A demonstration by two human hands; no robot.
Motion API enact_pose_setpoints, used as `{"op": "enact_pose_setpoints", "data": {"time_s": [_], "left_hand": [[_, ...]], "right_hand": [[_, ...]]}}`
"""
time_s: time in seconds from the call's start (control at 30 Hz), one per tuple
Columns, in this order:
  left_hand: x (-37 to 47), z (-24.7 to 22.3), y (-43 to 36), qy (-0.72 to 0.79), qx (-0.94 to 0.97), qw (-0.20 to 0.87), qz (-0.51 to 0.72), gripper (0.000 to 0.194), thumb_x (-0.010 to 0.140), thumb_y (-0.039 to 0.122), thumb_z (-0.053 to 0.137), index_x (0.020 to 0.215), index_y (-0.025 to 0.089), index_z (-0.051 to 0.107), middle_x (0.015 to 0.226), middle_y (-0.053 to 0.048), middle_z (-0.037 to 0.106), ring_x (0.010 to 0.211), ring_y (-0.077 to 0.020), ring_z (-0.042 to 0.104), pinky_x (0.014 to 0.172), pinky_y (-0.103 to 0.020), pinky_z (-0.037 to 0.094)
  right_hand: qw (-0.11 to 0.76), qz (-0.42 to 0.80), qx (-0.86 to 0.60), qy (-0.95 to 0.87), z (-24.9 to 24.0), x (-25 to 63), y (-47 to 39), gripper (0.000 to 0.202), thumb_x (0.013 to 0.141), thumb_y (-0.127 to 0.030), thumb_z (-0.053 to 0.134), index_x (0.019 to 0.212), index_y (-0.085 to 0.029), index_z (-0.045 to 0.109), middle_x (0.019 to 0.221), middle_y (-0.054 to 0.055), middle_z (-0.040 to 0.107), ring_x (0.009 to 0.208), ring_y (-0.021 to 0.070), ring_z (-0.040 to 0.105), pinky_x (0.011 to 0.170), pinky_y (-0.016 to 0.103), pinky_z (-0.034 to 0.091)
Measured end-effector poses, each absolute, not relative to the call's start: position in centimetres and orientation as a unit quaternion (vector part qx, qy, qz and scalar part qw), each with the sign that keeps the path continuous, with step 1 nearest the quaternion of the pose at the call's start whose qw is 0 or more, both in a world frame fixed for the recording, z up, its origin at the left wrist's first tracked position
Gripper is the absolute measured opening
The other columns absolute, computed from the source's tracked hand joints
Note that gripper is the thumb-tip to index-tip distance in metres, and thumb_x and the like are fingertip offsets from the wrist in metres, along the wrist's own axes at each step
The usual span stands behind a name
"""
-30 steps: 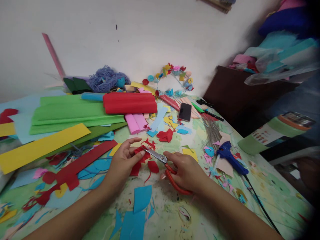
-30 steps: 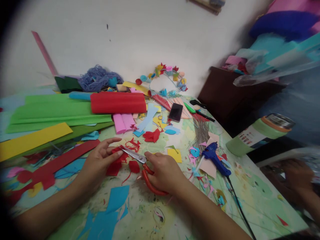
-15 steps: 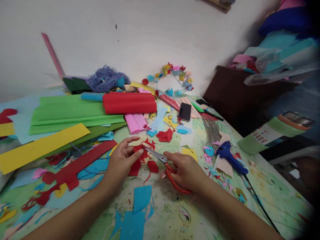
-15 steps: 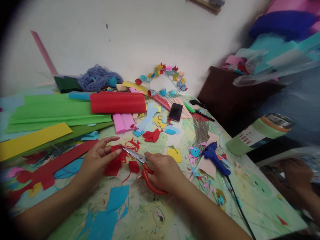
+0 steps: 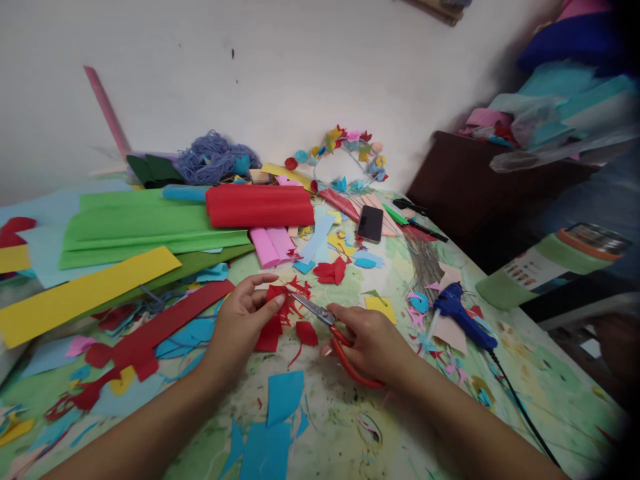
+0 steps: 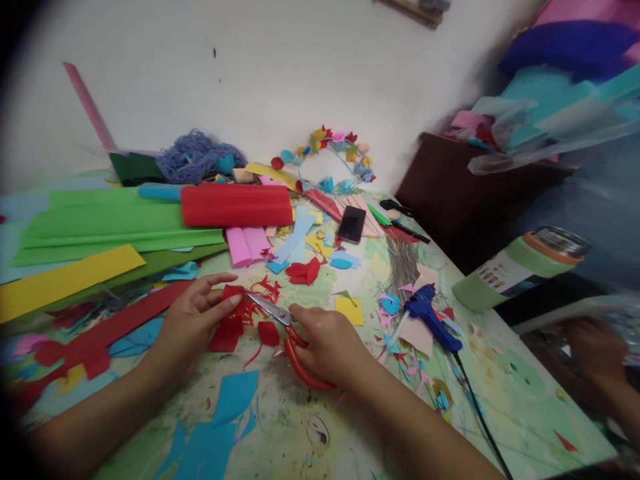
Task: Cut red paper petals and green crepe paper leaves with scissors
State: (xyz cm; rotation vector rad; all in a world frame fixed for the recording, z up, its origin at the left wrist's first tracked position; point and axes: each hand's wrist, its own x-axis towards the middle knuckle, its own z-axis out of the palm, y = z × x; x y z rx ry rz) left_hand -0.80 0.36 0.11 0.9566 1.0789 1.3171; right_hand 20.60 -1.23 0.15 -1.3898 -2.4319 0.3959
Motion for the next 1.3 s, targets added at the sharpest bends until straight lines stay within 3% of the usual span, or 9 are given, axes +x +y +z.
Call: {"op": "enact_pose_setpoints", "data": {"time_s": [0.27, 0.6, 0.8, 1.3], "left_hand": [[-0.61, -0.15, 0.61, 0.467, 0.362, 0.568, 0.573, 0.025, 0.064, 0.028, 0.079, 0.081, 0.017, 0.064, 0.076, 0.000, 0.071, 0.066, -0.0124, 0.066, 0.063, -0.022, 0.051], [-0.87, -0.59, 0.69, 0.463, 0.355, 0.617, 0.528, 0.024, 0.064, 0.028, 0.079, 0.079, 0.015, 0.066, 0.072, -0.002, 0.072, 0.061, -0.0124, 0.065, 0.060, -0.021, 0.051], [-1.15, -0.66, 0.79, 0.452, 0.376, 0.629, 0.508, 0.019, 0.068, 0.028, 0.076, 0.078, 0.016, 0.066, 0.072, -0.002, 0.072, 0.062, -0.0133, 0.065, 0.061, -0.022, 0.051], [-0.92, -0.91, 1.03, 0.455, 0.392, 0.611, 0.515, 0.023, 0.062, 0.029, 0.079, 0.075, 0.015, 0.066, 0.065, 0.000, 0.070, 0.056, -0.0100, 0.062, 0.053, -0.017, 0.048]], "right_hand": [[0.156, 0.134, -0.484, -0.851, 0.13, 20.58, -1.22, 0.039, 0.085, -0.046, 0.054, 0.113, -0.019, 0.057, 0.081, 0.006, 0.066, 0.072, 0.0184, 0.060, 0.064, 0.025, 0.041], [0.156, 0.107, -0.485, -0.854, 0.41, 20.57, -1.25, 0.043, 0.082, -0.048, 0.056, 0.113, -0.019, 0.058, 0.079, 0.006, 0.065, 0.067, 0.0178, 0.059, 0.061, 0.025, 0.038], [0.142, 0.107, -0.488, -0.854, 0.67, 20.49, -1.22, 0.029, 0.083, -0.035, 0.054, 0.108, -0.020, 0.059, 0.077, 0.004, 0.064, 0.069, 0.0171, 0.058, 0.061, 0.024, 0.037], [0.153, 0.129, -0.482, -0.853, 0.67, 20.58, -1.26, 0.043, 0.078, -0.051, 0.060, 0.108, -0.020, 0.059, 0.078, 0.004, 0.063, 0.069, 0.0183, 0.058, 0.061, 0.024, 0.037]]}}
